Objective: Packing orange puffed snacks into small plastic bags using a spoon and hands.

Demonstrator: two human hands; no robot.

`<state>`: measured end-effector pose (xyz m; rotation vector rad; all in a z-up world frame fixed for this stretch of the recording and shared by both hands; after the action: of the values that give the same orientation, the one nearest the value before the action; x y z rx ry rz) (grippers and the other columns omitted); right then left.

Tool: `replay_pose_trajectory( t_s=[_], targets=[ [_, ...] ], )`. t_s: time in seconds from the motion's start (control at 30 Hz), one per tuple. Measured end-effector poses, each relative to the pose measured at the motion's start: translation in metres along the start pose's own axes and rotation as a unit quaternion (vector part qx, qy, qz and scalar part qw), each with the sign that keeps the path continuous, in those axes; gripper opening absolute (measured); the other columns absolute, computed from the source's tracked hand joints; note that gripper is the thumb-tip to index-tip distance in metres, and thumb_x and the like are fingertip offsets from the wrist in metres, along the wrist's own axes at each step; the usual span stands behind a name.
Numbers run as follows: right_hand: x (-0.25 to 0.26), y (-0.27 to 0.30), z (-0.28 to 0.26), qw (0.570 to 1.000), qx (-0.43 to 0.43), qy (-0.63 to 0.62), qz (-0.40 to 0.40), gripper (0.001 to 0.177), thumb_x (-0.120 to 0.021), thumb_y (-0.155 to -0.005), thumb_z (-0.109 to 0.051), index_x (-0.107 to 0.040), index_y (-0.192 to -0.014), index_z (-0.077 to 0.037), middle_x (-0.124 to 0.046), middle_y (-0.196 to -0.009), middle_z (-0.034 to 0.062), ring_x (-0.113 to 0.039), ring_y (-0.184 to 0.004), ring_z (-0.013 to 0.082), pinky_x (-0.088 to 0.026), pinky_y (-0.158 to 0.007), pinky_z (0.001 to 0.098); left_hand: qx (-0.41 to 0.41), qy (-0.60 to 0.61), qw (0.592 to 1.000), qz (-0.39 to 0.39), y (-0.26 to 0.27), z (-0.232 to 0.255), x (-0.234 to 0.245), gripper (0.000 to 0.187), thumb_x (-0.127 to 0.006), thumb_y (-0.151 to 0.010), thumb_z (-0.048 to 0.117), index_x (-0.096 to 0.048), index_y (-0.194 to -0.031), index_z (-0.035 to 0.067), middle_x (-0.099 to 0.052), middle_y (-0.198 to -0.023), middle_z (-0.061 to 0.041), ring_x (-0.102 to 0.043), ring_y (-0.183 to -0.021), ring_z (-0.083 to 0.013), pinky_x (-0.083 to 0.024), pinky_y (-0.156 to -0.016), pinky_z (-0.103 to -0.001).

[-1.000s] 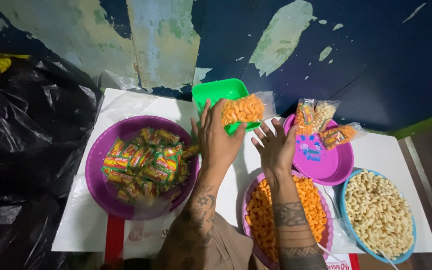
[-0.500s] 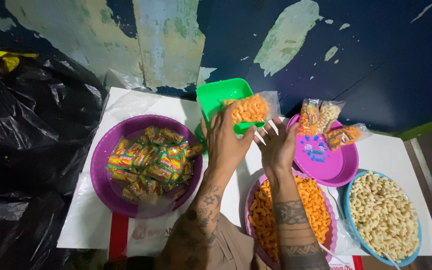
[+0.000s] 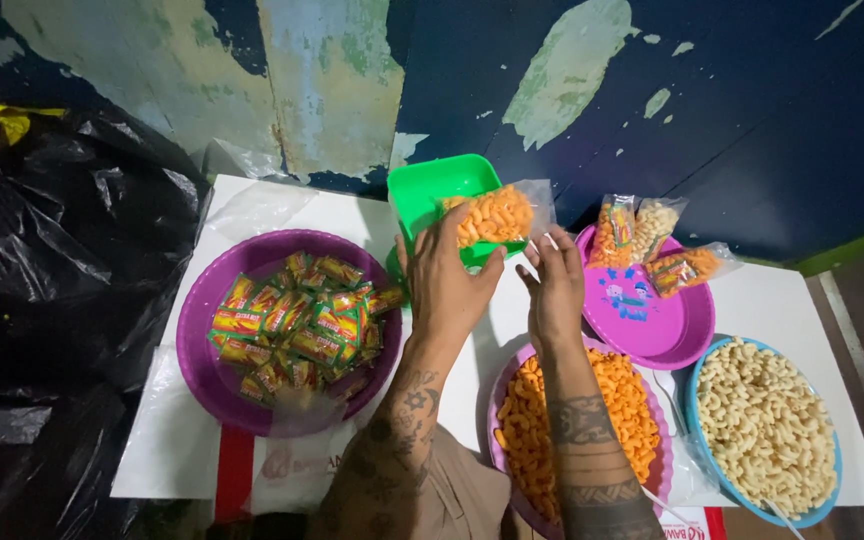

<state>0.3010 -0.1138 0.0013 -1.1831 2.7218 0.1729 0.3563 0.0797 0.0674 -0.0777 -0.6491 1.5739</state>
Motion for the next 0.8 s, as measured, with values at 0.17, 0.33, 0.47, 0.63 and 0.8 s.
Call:
replay_pose_trajectory(
  t_s=[0.17,0.33,0.47,0.63,0.8],
  targets=[
    [0.0,0.0,-0.006,1.0,0.014,0.02,0.002,0.06,-0.067,-0.097,-0.024,-0.042,-0.147,-0.002,-0.048,-0.127,0.0149,-0.053,-0.119,0.0282,-0.045,-0.102,0.0521,-0.012,0.006,0.997,0.081,-0.002,0.006,0.012,0.055,-0.083,-0.075,0.029,-0.065,-0.125,0.014,-0.071,-0.116,-0.009,-0.063,-0.116,-0.0307,-0.027,-0.112,-0.069],
    [-0.004,0.0,0.003,1.0,-0.011,0.017,0.001,0.067,-0.076,-0.093,-0.028,-0.046,-0.145,0.0,-0.047,-0.13,0.0171,-0.053,-0.124,0.0315,-0.046,-0.103,0.0537,-0.018,0.021,0.987,0.161,0.004,0.01,0.028,0.038,-0.079,-0.084,0.024,-0.064,-0.118,0.018,-0.068,-0.117,0.001,-0.062,-0.121,-0.0244,-0.027,-0.117,-0.063],
    [-0.013,-0.003,-0.028,0.986,0.145,0.082,0.008,0.033,-0.079,-0.092,-0.018,-0.066,-0.118,-0.004,-0.056,-0.137,0.0201,-0.056,-0.13,0.0345,-0.046,-0.105,0.0478,-0.099,0.027,0.974,0.203,0.008,0.024,0.031,0.025,-0.077,-0.084,0.015,-0.065,-0.106,0.016,-0.07,-0.107,0.0,-0.066,-0.108,-0.0265,-0.031,-0.115,-0.056],
    [-0.029,0.004,-0.069,0.964,0.229,0.136,0.015,0.011,-0.075,-0.096,-0.014,-0.068,-0.102,-0.008,-0.066,-0.126,0.0139,-0.063,-0.115,0.0228,-0.05,-0.094,0.0385,-0.109,0.03,0.972,0.208,0.007,0.026,0.031,0.022,-0.076,-0.084,0.013,-0.067,-0.103,0.017,-0.071,-0.104,0.002,-0.067,-0.103,-0.0247,-0.037,-0.111,-0.053],
    [-0.04,0.023,-0.136,0.957,0.285,0.025,0.056,0.009,-0.07,-0.099,-0.004,-0.063,-0.102,-0.008,-0.07,-0.096,0.0073,-0.067,-0.082,0.011,-0.06,-0.068,0.0246,-0.139,0.103,0.972,0.16,0.012,0.05,0.029,0.033,-0.081,-0.078,0.011,-0.067,-0.108,0.011,-0.068,-0.115,-0.008,-0.065,-0.107,-0.0333,-0.048,-0.098,-0.05]
  ],
)
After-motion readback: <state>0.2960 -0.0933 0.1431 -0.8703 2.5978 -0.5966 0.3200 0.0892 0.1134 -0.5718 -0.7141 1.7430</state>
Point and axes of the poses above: each hand's wrist, its own y-axis away from the middle knuckle, its own x-axis out of the back of the hand, z = x × y, the point moved 9 cm from there along -y, towards the middle knuckle
